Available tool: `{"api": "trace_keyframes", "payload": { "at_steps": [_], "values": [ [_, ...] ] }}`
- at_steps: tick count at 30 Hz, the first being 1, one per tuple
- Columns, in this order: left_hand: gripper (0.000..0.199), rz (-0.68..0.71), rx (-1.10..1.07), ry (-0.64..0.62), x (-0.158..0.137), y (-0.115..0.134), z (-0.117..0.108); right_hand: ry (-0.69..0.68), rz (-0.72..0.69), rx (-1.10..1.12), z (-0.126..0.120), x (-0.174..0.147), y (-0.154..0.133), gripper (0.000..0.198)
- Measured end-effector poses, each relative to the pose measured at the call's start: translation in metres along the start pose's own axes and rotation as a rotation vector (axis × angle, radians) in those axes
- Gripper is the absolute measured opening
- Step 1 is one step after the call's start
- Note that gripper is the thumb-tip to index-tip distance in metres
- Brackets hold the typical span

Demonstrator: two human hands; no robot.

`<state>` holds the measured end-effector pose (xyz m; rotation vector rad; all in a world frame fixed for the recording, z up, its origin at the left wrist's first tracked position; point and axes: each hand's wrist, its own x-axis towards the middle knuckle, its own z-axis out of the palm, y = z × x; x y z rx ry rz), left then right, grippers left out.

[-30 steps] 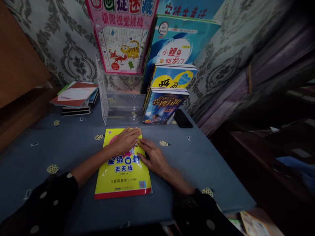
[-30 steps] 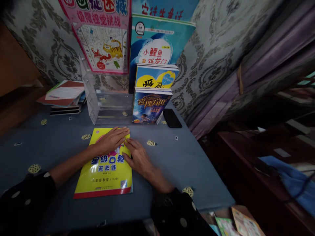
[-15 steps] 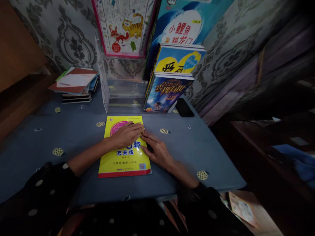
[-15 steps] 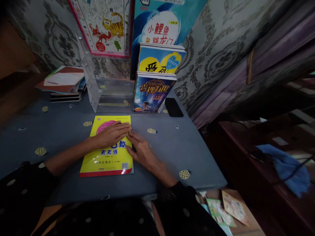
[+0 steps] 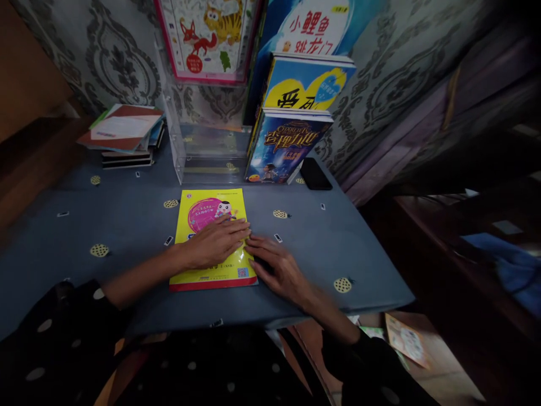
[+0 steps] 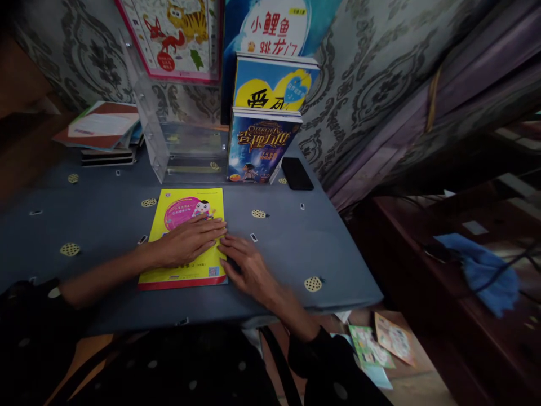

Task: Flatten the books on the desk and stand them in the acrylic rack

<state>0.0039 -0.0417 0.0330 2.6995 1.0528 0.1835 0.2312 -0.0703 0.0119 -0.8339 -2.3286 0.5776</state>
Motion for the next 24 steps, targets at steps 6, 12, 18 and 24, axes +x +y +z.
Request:
{"api": "trace_keyframes", "payload": {
  "at_steps": [6,12,18,24],
  "values": [
    [0.045,0.047,-0.006,-0.012,-0.014,0.018,0.005,0.002,0.027,0.122,-0.01,-0.016,-0.022,0.032],
    [0.043,0.089,-0.011,-0.03,-0.031,0.041,0.005,-0.016,0.014,0.176,-0.015,-0.034,-0.038,0.032],
    [0.042,0.069,-0.037,-0.059,-0.046,0.063,0.007,0.011,-0.047,0.107,-0.014,-0.047,-0.045,0.032],
    [0.047,0.027,0.012,-0.044,-0.062,0.08,0.019,0.037,-0.102,0.064,-0.01,-0.052,-0.045,0.037]
  ]
}}
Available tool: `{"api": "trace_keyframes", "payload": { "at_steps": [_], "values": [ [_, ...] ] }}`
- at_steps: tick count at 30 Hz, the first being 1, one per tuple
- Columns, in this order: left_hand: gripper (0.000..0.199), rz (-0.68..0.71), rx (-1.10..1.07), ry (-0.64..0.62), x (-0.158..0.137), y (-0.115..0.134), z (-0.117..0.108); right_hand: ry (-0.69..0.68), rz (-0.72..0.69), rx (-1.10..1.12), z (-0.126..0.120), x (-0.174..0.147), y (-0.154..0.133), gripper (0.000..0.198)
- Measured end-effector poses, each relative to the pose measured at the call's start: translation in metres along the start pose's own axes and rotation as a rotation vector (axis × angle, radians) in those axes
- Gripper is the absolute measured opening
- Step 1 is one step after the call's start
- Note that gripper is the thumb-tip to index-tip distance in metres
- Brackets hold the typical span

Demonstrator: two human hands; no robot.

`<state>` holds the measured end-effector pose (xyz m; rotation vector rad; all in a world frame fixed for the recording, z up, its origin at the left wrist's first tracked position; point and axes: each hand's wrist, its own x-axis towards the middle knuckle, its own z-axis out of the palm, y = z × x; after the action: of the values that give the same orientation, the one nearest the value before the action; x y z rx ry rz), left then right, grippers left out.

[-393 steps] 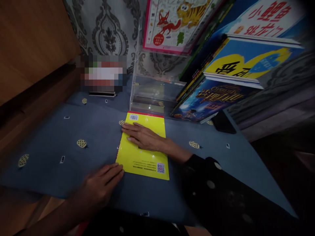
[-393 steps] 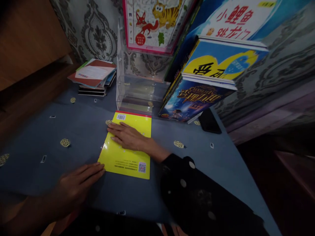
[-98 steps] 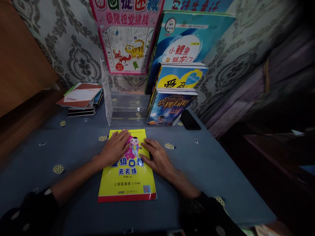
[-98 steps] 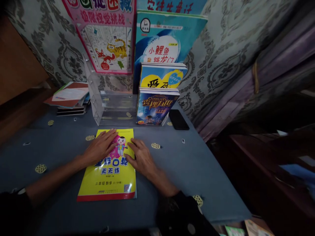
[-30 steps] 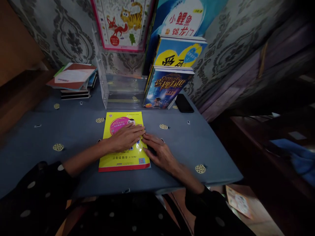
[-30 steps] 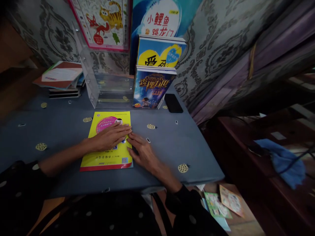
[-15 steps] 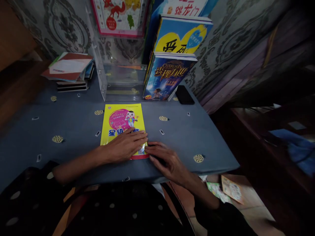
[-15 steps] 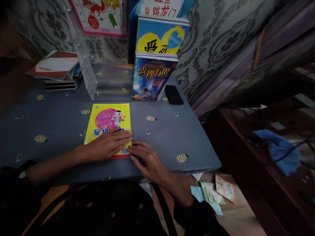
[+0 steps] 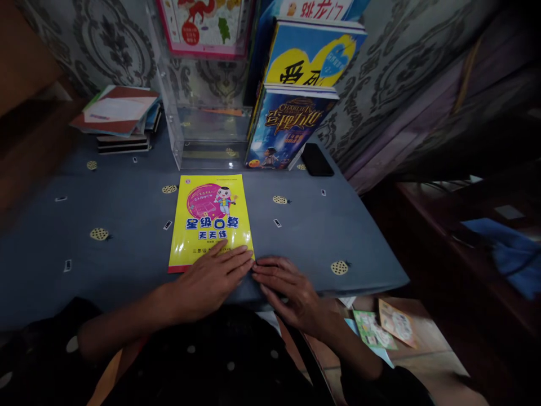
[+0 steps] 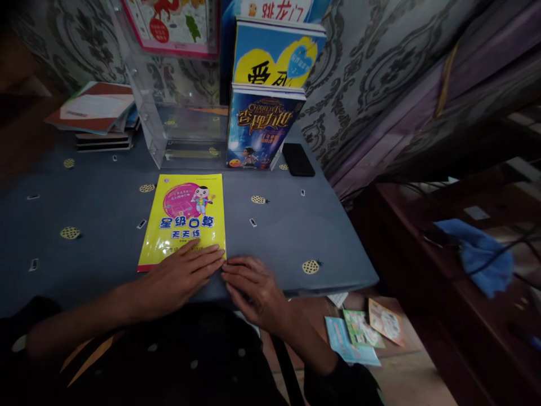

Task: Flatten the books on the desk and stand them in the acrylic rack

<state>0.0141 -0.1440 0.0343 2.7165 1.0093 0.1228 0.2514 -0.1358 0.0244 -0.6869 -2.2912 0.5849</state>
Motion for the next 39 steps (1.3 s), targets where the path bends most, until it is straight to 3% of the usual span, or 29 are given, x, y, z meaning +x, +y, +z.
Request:
{"api": "trace_keyframes", "payload": {
  "at_steps": [10,16,18,22,24,27,32,36,39],
  "values": [
    [0.051,-0.035,0.155,0.091,-0.032,0.013,0.012,0.011,0.068,0.062,0.003,0.0,0.004,0.033],
    [0.043,-0.097,0.144,0.244,-0.063,-0.001,0.009,0.034,0.082,0.13,-0.003,0.006,0.001,0.028],
    [0.038,-0.185,0.107,0.336,-0.069,-0.017,0.007,0.035,0.122,0.148,-0.005,0.013,0.003,0.027],
    [0.04,-0.503,-0.001,0.49,-0.068,-0.056,0.011,0.025,0.28,0.034,-0.003,0.033,0.02,0.027],
    [0.046,-0.591,-0.114,0.525,-0.06,-0.071,0.014,0.007,0.314,-0.026,0.003,0.044,0.031,0.03],
    [0.053,-0.61,-0.361,0.601,-0.047,-0.084,0.015,-0.014,0.311,-0.099,0.015,0.052,0.047,0.034],
    [0.061,-0.708,-1.053,0.71,-0.039,-0.097,-0.008,0.097,0.228,-0.193,0.036,0.043,0.078,0.036],
    [0.075,-0.894,-1.458,0.894,-0.034,-0.102,-0.018,0.05,0.21,-0.178,0.047,0.038,0.096,0.051],
    [0.083,-0.842,-1.786,0.736,-0.025,-0.097,-0.012,0.041,0.287,-0.076,0.048,0.039,0.1,0.056]
  ]
}}
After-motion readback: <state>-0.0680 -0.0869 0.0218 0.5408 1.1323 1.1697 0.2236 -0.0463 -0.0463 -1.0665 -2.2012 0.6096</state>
